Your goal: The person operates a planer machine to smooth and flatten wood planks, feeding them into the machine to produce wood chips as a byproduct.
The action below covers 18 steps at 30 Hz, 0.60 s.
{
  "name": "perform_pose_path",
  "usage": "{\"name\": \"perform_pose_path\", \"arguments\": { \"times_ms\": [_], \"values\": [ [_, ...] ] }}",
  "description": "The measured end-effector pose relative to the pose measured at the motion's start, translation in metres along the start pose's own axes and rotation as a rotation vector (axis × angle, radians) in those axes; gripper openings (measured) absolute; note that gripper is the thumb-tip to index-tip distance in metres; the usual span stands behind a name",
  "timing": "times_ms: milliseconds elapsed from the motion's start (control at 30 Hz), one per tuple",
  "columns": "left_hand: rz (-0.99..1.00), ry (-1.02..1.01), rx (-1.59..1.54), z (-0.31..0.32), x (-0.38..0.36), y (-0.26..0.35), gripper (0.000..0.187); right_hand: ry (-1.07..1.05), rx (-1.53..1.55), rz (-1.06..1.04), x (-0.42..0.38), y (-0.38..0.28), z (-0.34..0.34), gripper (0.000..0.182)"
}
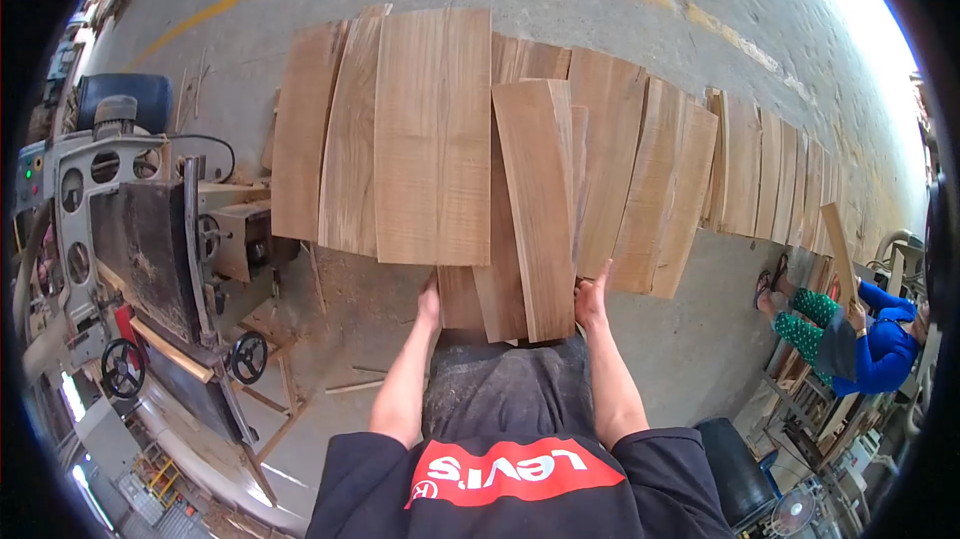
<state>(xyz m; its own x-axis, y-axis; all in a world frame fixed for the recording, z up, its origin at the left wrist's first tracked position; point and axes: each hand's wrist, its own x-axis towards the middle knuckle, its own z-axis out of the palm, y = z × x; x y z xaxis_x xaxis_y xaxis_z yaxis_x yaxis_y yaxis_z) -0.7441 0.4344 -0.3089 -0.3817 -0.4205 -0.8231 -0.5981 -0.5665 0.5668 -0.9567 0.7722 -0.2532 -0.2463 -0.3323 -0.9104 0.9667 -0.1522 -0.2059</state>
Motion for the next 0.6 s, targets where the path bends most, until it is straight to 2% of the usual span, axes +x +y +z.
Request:
{"name": "perform_pose_path", "arguments": {
  "times_ms": [33,100,167,200,233,367,467,500,600],
  "values": [
    [0.098,-0.010,-0.062,-0.006,0.022,-0.025,0.074,0.087,-0.089,-0.009,-0.003,0.001,0.023,0.138],
    [0.015,0.035,-0.053,-0.009,0.028,-0.031,0.078,0.203,-0.234,-0.086,-0.017,0.002,0.061,0.134],
    [-0.081,0.081,-0.058,0.002,0.022,-0.034,0.083,0.171,-0.229,-0.135,-0.012,0.017,0.047,0.128],
    [0.007,-0.046,-0.009,0.021,-0.012,0.010,0.100,0.142,-0.231,-0.165,-0.004,0.021,0.042,0.124],
    [-0.009,-0.022,0.018,0.020,-0.016,0.009,0.104,0.203,-0.258,-0.196,-0.006,0.027,0.045,0.118],
    [-0.067,0.043,0.120,0.009,-0.006,-0.020,0.120,0.255,-0.256,-0.164,-0.014,0.053,0.044,0.113],
    [-0.220,0.129,0.136,0.012,-0.061,0.008,0.130,0.250,-0.274,-0.142,-0.029,0.076,0.035,0.110],
    [-0.209,0.124,0.107,0.007,-0.063,-0.002,0.130,0.271,-0.290,-0.134,-0.028,0.082,0.026,0.109],
    [-0.245,0.026,-0.098,-0.002,-0.053,-0.022,0.110,0.348,-0.472,-0.018,-0.022,0.067,0.013,0.107]
  ]
}}
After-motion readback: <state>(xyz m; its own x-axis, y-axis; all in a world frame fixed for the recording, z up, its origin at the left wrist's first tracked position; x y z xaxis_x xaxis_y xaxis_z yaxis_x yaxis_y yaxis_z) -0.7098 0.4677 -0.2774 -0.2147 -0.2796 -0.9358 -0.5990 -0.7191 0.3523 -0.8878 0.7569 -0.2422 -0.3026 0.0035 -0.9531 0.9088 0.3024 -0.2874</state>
